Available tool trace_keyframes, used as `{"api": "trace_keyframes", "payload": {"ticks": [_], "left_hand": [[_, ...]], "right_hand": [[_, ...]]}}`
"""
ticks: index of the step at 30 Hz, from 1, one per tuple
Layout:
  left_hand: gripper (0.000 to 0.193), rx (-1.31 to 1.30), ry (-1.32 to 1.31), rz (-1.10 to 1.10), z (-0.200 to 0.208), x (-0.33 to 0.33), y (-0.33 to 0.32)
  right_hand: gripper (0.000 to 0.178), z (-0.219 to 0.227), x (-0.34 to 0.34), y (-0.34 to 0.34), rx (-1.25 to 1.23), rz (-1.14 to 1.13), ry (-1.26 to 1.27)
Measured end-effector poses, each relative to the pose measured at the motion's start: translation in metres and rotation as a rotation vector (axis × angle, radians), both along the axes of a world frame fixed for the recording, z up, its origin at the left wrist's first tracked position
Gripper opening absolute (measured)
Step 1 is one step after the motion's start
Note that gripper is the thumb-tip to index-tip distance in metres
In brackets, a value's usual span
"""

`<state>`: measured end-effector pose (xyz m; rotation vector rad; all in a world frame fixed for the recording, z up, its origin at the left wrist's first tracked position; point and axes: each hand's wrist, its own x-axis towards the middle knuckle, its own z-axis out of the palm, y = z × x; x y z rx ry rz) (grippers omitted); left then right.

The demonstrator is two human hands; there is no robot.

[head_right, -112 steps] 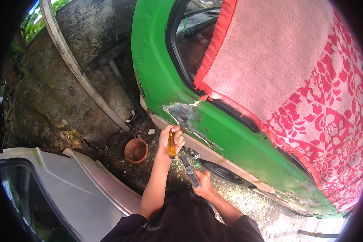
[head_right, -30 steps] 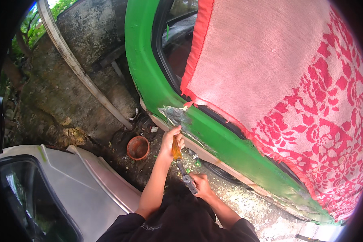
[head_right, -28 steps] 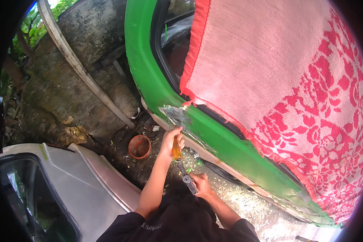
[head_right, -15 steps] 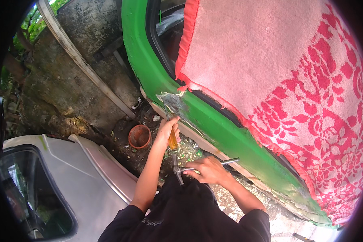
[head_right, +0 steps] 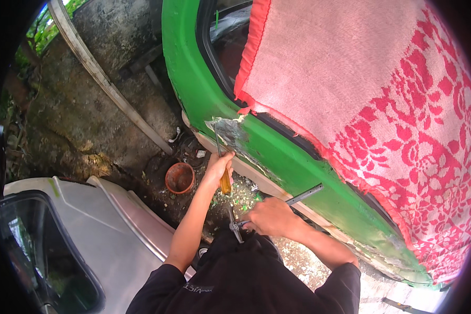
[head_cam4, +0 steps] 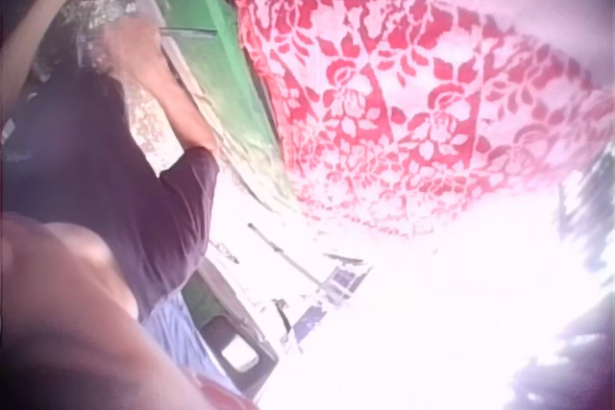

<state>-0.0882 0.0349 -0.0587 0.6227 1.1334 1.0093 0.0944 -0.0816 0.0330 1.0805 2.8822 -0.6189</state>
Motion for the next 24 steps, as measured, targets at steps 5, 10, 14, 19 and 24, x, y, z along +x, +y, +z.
{"api": "trace_keyframes", "payload": {"ticks": [5,10,14,19,24], "left_hand": [[0.025,-0.008,0.015,0.006,-0.004,0.000,0.002],[0.026,-0.007,-0.044,0.012,-0.010,-0.002,0.006],[0.025,0.030,-0.066,0.015,-0.018,0.001,0.008],[0.024,-0.028,-0.160,0.021,-0.007,0.003,0.006],[0.025,0.004,-0.154,0.027,-0.023,0.000,0.007]], "right_hand": [[0.022,-0.002,-0.012,0.003,0.016,0.027,-0.184],[0.017,-0.009,-0.015,0.006,0.108,-0.080,-0.098],[0.016,0.006,-0.020,0.006,-0.059,0.102,-0.273],[0.021,-0.008,-0.016,0.003,0.064,-0.083,-0.169],[0.021,-0.003,-0.008,0.009,0.006,0.021,-0.243]]}}
